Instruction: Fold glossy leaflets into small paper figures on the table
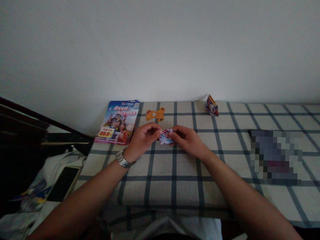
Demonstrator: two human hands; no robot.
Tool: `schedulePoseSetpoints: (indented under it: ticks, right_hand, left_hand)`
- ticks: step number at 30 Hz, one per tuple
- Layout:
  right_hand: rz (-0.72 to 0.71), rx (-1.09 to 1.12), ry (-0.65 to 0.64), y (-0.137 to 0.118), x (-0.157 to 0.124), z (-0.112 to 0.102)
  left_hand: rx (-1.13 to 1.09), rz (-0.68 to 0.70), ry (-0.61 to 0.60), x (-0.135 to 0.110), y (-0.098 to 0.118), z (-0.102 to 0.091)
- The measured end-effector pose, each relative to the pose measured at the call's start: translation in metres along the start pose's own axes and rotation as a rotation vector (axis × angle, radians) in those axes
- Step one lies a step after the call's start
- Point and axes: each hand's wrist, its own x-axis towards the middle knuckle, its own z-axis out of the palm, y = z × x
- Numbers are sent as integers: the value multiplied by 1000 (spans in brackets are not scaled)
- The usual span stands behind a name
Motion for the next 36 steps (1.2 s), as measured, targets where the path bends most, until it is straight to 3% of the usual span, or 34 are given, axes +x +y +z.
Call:
schedulePoseSetpoints:
  ticks: [3,15,36]
  right_hand:
    - [-34,-56,66,-1,0,-1]
    - [-34,-102,105,-3,-3,6]
    - [-39,-202,97,-5,-3,4]
  left_hand:
    - [18,0,-47,-1,1,1]
    - [59,3,-83,-2,0,4]
    - [104,22,-97,-4,5,4]
